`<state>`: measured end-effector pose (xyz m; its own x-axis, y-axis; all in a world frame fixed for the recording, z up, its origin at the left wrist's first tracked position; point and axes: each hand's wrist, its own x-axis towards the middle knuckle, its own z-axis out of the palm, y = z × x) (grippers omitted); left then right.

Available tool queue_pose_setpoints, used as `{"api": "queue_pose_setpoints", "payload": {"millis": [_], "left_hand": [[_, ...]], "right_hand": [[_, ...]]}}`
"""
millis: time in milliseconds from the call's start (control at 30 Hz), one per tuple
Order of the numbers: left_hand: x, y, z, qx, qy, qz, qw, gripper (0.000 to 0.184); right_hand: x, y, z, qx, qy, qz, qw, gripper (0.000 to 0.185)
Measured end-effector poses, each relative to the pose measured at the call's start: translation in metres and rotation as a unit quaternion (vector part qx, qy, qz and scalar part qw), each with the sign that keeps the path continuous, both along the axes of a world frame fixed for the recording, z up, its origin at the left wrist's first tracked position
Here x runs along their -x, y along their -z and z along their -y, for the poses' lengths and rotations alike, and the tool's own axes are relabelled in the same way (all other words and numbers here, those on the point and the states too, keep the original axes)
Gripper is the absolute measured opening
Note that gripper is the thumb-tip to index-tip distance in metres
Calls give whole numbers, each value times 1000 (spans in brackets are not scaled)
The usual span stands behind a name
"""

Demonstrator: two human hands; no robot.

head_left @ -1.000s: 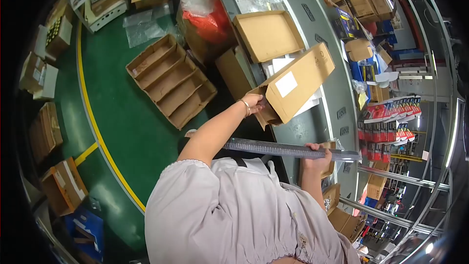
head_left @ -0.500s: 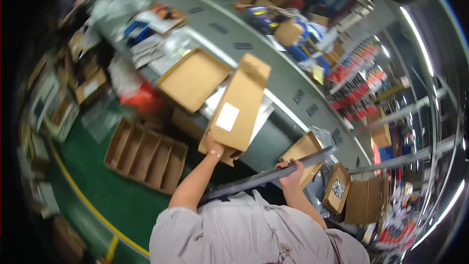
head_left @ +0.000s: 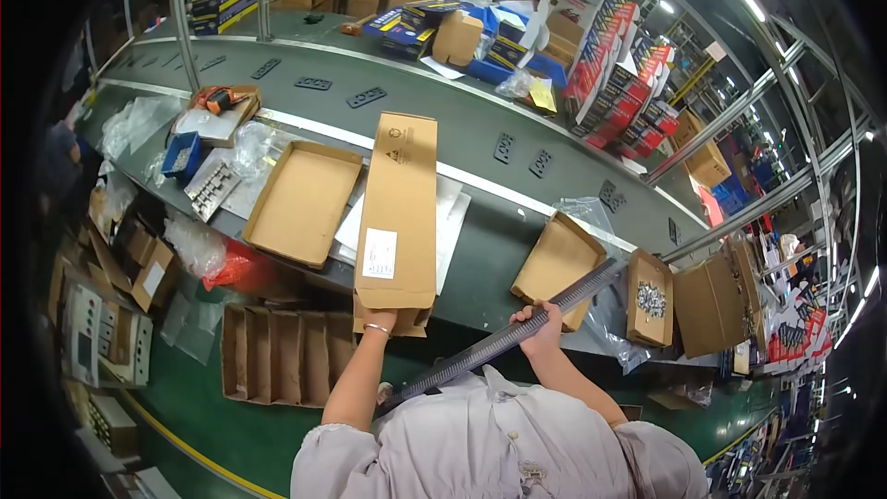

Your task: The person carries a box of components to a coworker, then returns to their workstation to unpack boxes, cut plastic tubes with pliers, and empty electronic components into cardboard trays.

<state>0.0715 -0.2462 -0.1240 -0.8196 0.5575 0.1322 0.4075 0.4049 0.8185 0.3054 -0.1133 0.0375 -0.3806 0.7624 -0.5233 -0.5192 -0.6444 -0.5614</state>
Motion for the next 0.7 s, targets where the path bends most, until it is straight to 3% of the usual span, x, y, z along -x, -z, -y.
{"api": "queue_pose_setpoints", "payload": {"millis": [100, 167, 300, 400, 467, 567, 700], "left_hand": [[-6, -24, 4, -71, -1, 62, 996, 51], [-10, -44, 11, 7, 47, -71, 996, 42], [0, -13, 5, -17, 28, -65, 997, 43], [-5, -17, -3, -57, -41, -22, 997, 40], [-9, -28, -1, -161, -99, 97, 977, 38], [-7, -40, -4, -57, -67, -3, 996, 33], [-1, 7, -18, -25, -87, -57, 994, 33]], "right_hand": [[0, 3, 1, 5, -2, -7, 1000, 15], [-2, 5, 3, 9, -1, -6, 1000, 15], [-1, 5, 1, 15, -2, -2, 1000, 15], [1, 3, 0, 16, -4, -1, 1000, 15], [1, 3, 0, 21, -4, -1, 1000, 15], [2, 4, 1, 27, -4, -5, 1000, 14], [-2, 6, -1, 29, -3, -9, 1000, 13]]}}
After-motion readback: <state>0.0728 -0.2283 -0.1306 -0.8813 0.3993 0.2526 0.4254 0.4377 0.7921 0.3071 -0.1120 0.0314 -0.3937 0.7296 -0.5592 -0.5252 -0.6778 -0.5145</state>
